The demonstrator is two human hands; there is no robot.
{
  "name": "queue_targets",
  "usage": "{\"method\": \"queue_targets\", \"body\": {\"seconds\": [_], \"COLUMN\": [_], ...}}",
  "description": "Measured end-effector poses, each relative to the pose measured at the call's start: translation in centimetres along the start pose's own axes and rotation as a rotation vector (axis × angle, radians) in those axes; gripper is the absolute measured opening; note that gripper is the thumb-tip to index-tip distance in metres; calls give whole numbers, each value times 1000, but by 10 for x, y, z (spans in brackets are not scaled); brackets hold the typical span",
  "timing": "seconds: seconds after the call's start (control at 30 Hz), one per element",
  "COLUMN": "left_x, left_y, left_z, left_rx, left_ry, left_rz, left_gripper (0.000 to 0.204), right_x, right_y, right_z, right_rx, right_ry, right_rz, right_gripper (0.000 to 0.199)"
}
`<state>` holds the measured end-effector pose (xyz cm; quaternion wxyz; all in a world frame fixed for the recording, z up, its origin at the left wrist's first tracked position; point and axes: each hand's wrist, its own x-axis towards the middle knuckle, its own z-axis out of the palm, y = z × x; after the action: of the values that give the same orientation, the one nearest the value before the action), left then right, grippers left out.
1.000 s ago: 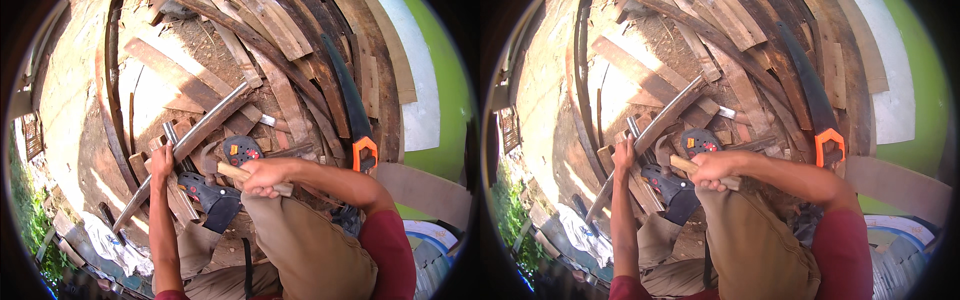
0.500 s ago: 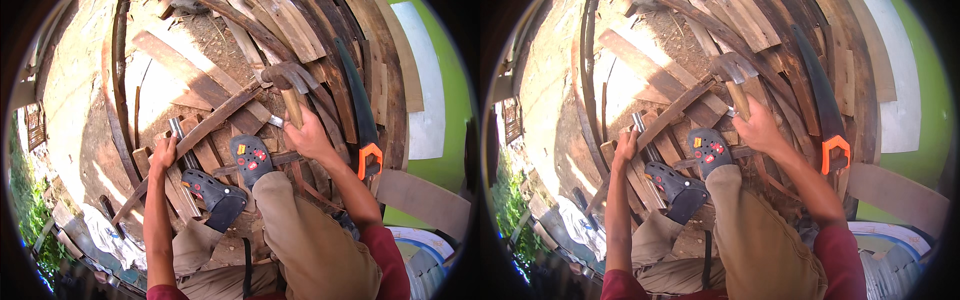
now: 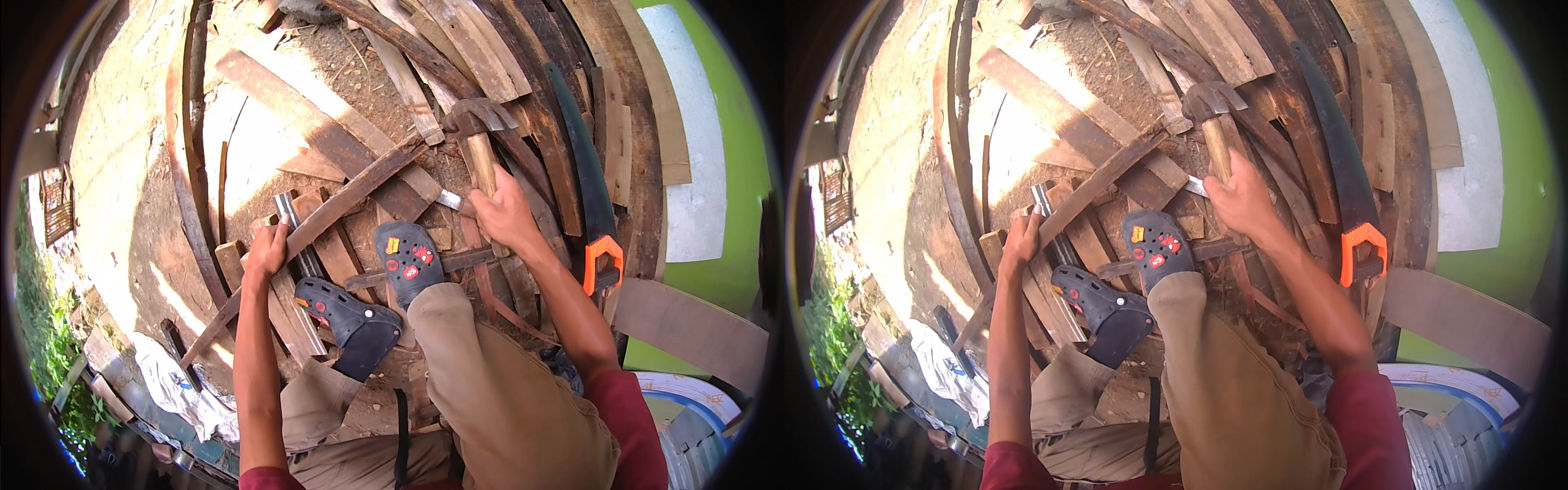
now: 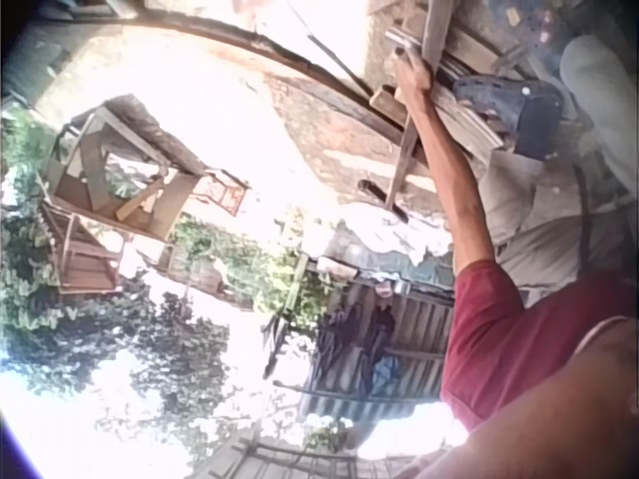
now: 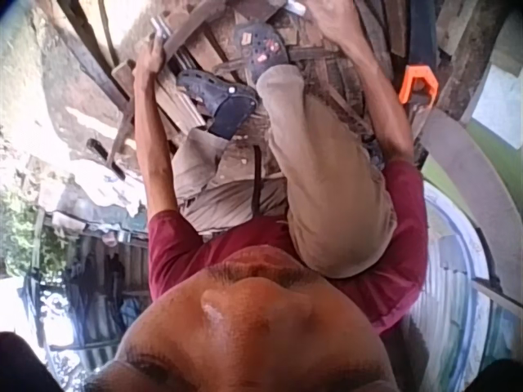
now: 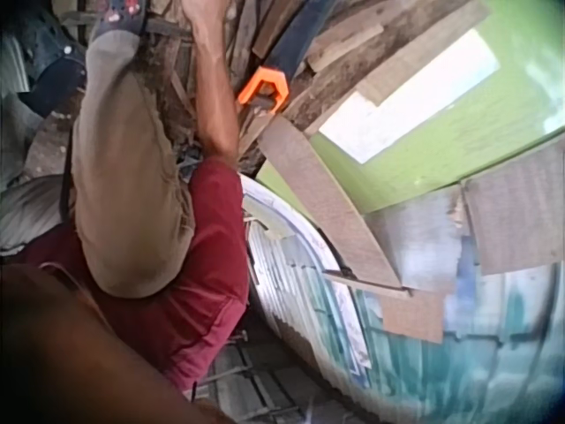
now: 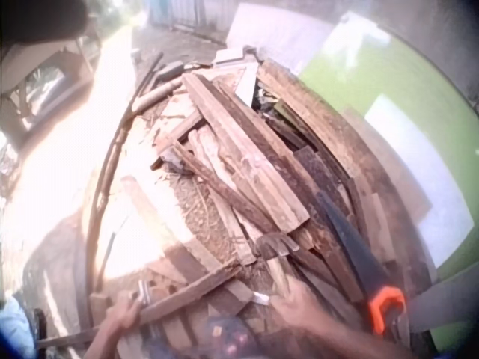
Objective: The person sits on the ground and uses a hammer to repeatedly strike a long metal frame, adjusting its position and orientation throughout. The person also uses a metal bar to assist in shaping or aligning the frame.
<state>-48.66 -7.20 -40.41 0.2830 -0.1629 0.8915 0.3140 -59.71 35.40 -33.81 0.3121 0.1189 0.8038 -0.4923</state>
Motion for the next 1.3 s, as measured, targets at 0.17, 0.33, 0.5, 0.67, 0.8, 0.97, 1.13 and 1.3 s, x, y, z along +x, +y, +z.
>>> {"method": "queue_targets", "body": {"seconds": [0.17,0.33,0.5,0.67,0.8,0.97,1.13,1.3], "left_x": [-1,-1,-3,-3,-4,-5,-4,-6], "left_y": [0,-4,0,3,5,7,7,-1], "left_z": [3,3,3,0,3,0,0,8], "left_rx": [-7,16,-5,-13,-62,-31,-9,-28], "left_ry": [11,-2,46,35,68,49,33,97], "left_rz": [4,-20,18,-6,21,-18,-18,19], "left_gripper": [70,71,69,68,68,68,69,69], "right_x": [-4,0,-25,-63,-46,-18,-72,-76], "right_y": [9,-2,-26,-47,-30,-12,-23,-44], "right_z": [14,12,3,37,34,-23,2,45], "right_rx": [30,-109,-189,-189,-566,-574,-483,-524], "right_ry": [152,11,135,-87,-183,111,-119,-230], "right_rz": [-433,-56,-265,-565,-713,-111,-300,-512], "right_gripper": [12,19,28,29,30,39,40,36]}}
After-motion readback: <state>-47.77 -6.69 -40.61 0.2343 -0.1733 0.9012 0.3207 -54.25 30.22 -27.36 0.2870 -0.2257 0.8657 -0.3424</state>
